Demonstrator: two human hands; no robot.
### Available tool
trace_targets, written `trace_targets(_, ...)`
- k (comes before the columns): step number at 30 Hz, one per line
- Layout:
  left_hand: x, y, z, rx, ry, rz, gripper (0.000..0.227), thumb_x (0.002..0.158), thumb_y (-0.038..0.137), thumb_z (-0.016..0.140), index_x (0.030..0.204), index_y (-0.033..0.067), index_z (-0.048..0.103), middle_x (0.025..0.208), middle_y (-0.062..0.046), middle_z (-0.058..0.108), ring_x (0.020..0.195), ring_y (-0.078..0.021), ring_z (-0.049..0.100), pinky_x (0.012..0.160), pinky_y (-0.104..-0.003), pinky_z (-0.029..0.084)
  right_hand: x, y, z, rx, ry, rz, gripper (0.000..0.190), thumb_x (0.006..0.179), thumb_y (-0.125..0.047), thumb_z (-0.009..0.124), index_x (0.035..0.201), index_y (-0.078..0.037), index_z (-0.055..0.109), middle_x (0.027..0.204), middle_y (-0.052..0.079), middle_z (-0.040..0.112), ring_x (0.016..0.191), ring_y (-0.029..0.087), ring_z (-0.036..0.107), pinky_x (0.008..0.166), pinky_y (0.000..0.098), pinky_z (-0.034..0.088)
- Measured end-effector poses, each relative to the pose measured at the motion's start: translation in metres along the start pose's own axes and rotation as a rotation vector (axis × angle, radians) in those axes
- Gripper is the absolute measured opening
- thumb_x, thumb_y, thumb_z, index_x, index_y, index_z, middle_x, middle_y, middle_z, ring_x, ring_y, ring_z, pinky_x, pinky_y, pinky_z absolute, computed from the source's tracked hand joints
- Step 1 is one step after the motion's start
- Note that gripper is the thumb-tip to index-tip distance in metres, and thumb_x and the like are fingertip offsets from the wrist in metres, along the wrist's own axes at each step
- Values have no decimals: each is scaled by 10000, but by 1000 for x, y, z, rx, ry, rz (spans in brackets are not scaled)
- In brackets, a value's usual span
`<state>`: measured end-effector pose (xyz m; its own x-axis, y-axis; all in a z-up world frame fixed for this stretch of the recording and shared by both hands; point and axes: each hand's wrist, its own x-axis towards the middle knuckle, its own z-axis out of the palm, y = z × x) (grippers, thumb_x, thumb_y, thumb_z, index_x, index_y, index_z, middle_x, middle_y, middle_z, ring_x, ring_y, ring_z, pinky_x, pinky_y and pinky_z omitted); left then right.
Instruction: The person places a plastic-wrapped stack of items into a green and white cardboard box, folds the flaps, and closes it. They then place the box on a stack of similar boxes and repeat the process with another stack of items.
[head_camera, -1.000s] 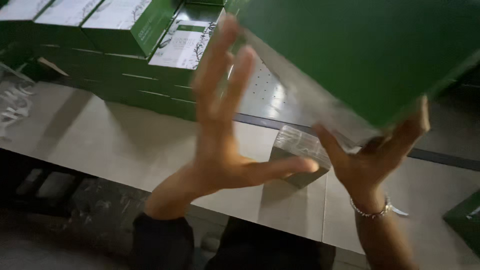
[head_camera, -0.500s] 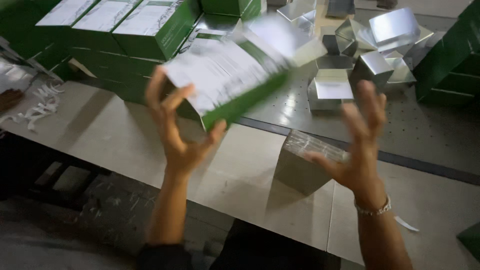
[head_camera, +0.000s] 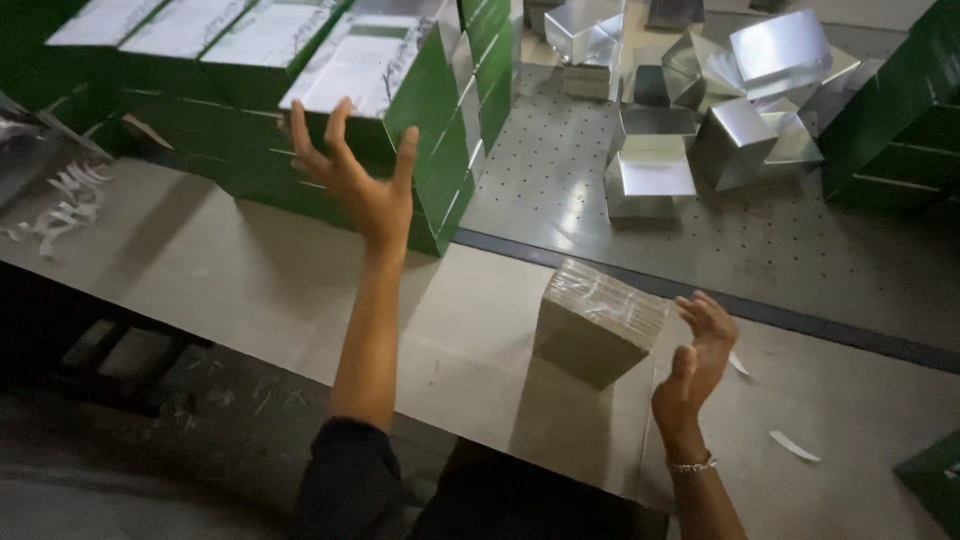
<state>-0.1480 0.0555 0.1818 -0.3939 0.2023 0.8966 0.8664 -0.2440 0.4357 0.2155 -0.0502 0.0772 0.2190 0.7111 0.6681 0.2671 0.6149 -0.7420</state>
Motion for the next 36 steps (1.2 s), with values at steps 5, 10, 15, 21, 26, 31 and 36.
trace_targets(5, 8, -16, 19, -125, -43, -18, 622, 981, 423, 871, 1459, 289, 497, 1687, -26, 139, 1619, -384, 28, 1266, -721, 426, -25, 33, -1, 31, -56, 120, 599, 1066, -521, 408, 1384, -16, 456, 1391, 166, 455, 1275, 295, 512, 1084, 423, 461)
trace_targets(10, 13, -17, 22, -163, -107, -36, 647, 1000, 477, 827, 1502, 283, 470, 1708, -16, 78, 1631, -374, -3, 1265, -695, 394, -30, 36, -1, 48, -79, 132, 579, 1063, -518, 408, 1381, -36, 452, 1392, 163, 445, 1273, 299, 514, 1045, 431, 460)
trace_targets(15, 23, -35, 20, -34, -168, 46, 471, 1046, 443, 692, 1462, 290, 534, 1659, -31, 264, 1600, -320, 35, 1327, -717, 27, -31, 36, -4, -3, -113, 138, 547, 1071, -480, 393, 1388, -42, 476, 1412, 182, 438, 1286, 305, 512, 1031, 440, 471)
trace_targets(21, 34, -23, 10, -25, -123, 165, 401, 1015, 428, 746, 1337, 219, 630, 1452, -43, 445, 1492, -377, 214, 1216, -692, 331, -28, 28, -4, -21, -82, 196, 604, 1052, -541, 394, 1382, -43, 481, 1418, 164, 441, 1248, 287, 525, 1031, 420, 458)
trace_targets(26, 36, -31, 12, 27, -112, 186, 485, 969, 529, 756, 1342, 244, 632, 1443, -57, 459, 1472, -382, 241, 1195, -695, 344, -28, 29, -6, -43, -96, 163, 564, 1076, -495, 382, 1388, -36, 481, 1416, 170, 434, 1253, 289, 514, 1018, 432, 476)
trace_targets(31, 38, -30, 5, -52, -132, 176, 368, 1018, 393, 752, 1336, 235, 657, 1441, -46, 436, 1471, -388, 247, 1202, -703, 340, -27, 29, -7, -36, -86, 168, 572, 1070, -504, 392, 1370, -26, 486, 1415, 178, 437, 1227, 283, 534, 983, 422, 493)
trace_targets(36, 41, -23, -3, -29, -126, 195, 321, 1019, 400, 740, 1281, 222, 685, 1361, -43, 466, 1431, -385, 289, 1164, -688, 390, -27, 26, -6, -58, -95, 203, 584, 1069, -521, 370, 1377, -36, 474, 1431, 179, 423, 1214, 312, 550, 966, 435, 491)
